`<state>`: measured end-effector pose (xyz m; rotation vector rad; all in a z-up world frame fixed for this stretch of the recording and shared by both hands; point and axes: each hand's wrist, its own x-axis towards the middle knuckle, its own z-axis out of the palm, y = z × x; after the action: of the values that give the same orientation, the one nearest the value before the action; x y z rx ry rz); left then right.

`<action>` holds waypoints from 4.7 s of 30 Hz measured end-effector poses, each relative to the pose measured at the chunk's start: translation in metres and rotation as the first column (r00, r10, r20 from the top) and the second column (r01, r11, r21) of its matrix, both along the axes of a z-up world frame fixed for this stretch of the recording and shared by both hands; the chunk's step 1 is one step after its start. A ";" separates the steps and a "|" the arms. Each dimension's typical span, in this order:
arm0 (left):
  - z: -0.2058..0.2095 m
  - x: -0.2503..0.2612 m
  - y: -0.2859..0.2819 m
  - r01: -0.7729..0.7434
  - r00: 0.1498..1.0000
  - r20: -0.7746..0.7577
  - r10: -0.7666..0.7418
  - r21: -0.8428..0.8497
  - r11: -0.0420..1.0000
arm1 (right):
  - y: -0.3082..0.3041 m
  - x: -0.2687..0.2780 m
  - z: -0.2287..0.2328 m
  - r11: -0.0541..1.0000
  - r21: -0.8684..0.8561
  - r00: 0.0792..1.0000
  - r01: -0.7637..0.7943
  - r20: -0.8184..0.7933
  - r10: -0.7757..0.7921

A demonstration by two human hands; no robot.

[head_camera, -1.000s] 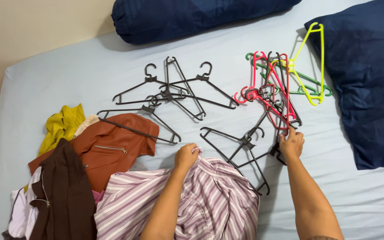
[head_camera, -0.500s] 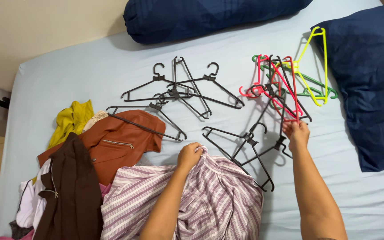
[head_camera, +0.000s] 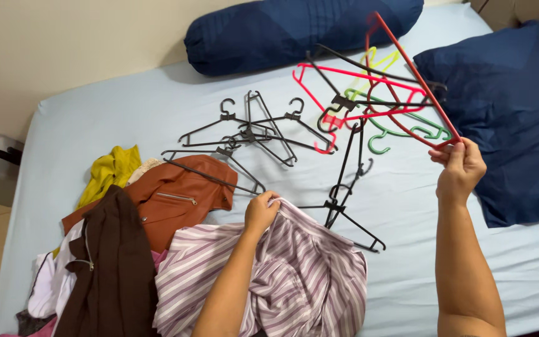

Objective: The person hangs several shirts and a sweater in a wardrobe. They pick up each garment from a pile on the bed, place it on a hanger, and then hang it on a rod inside the wardrobe. The person also buttons the shirts after hanging them.

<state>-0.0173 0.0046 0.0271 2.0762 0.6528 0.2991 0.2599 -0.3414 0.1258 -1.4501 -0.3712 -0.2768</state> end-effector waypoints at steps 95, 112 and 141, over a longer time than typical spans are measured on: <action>0.106 -0.081 0.018 0.311 0.949 -0.213 -0.232 0.518 0.797 | 0.060 -0.292 0.060 0.528 -0.756 0.849 0.387 0.516 0.116; 0.125 -0.075 -0.015 0.453 0.873 0.275 -0.403 -0.150 0.879 | 0.102 -0.320 0.025 0.643 -0.716 0.895 -0.271 0.060 0.443; 0.065 -0.109 0.048 0.133 0.986 0.117 -0.116 -0.145 0.981 | 0.032 -0.192 -0.132 0.278 -0.679 0.727 -0.680 -0.573 0.378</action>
<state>-0.1264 0.0525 0.0917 1.9306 0.4631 0.2794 0.0677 -0.3097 -0.0061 -2.2152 -0.8081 0.8686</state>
